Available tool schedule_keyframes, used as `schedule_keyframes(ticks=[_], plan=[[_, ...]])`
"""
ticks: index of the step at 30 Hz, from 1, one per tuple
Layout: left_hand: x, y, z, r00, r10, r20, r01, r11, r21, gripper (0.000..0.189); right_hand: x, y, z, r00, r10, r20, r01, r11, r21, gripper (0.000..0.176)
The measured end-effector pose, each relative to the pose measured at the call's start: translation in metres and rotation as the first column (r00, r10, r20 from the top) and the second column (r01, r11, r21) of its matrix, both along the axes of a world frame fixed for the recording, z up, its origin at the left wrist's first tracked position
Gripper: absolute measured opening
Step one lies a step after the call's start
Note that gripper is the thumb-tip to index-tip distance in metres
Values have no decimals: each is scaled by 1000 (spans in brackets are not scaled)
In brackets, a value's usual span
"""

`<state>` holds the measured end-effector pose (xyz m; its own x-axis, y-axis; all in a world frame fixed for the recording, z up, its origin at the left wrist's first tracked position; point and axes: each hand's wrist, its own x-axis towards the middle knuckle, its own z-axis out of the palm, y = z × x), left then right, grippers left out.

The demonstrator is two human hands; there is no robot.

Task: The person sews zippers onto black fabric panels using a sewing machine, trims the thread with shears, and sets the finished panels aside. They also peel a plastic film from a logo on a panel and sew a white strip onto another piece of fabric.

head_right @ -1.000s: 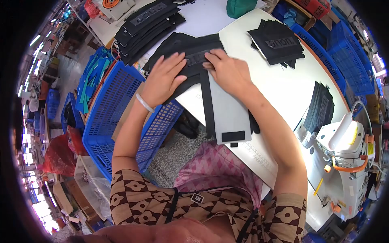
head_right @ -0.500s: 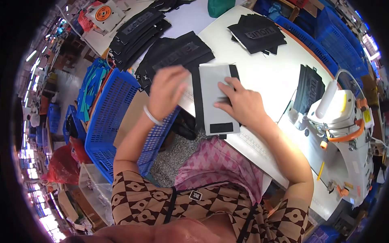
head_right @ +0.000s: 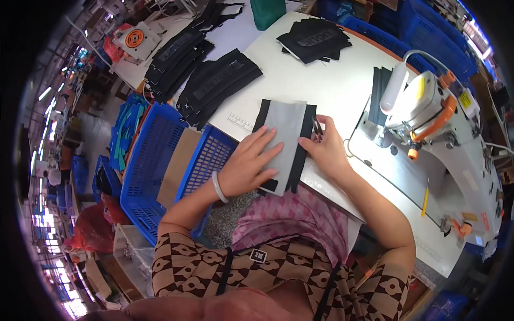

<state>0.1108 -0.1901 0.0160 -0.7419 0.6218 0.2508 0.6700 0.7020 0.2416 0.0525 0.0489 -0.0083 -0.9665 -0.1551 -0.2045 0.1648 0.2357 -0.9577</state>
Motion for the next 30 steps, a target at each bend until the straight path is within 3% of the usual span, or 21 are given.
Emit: schedule_keyframes(ticks=[3, 6, 7, 9, 10, 13, 14, 17, 20, 22, 25, 27, 28, 30], plan=[[19, 27, 18, 996, 84, 33, -88, 980, 177, 63, 41, -12, 28, 994, 21, -107, -30, 996, -87, 67], [33, 46, 39, 925, 70, 373, -249, 854, 456, 50, 66, 3, 66, 975, 66, -212, -90, 991, -103, 63], [35, 45, 38, 925, 58, 376, -238, 858, 455, 50, 73, 9, 78, 958, 110, -264, -135, 988, -78, 62], [39, 35, 35, 810, -137, 570, -368, 638, 676, 45, 82, 22, 81, 942, 137, -305, -159, 986, -48, 61], [41, 34, 32, 734, -257, 629, -454, 504, 735, 43, 82, 33, 79, 943, 23, -332, -58, 993, -98, 58], [42, 44, 25, 642, -427, 637, -455, 456, 765, 38, 88, 66, 69, 903, -226, -366, 163, 967, -195, 50], [42, 49, 22, 591, -501, 632, -461, 433, 775, 35, 93, 75, 60, 929, -178, -325, 129, 978, -165, 47], [39, 73, 2, 618, -515, 594, -434, 407, 804, 35, 111, 93, 46, 969, -100, -225, 79, 992, -104, 39], [38, 86, -19, 605, -517, 606, -418, 441, 794, 34, 128, 100, 45, 957, 8, -289, 48, 981, 186, 29], [39, 93, -32, 576, -502, 646, -387, 528, 756, 34, 144, 103, 39, 956, -60, -286, 107, 983, 151, 30], [53, 102, -49, 545, -524, 654, -411, 513, 754, 33, 169, 104, 26, 944, -179, -277, 208, 975, 81, 33], [62, 107, -59, 523, -531, 667, -431, 510, 744, 33, 182, 100, 4, 834, -108, -542, 238, 955, 177, 37], [66, 109, -62, 661, -447, 602, -338, 539, 771, 31, 187, 98, -5, 754, -55, -655, 259, 940, 220, 39], [70, 111, -67, 883, -276, 379, -140, 615, 776, 29, 195, 100, -18, 777, -68, -626, 262, 939, 224, 41]])
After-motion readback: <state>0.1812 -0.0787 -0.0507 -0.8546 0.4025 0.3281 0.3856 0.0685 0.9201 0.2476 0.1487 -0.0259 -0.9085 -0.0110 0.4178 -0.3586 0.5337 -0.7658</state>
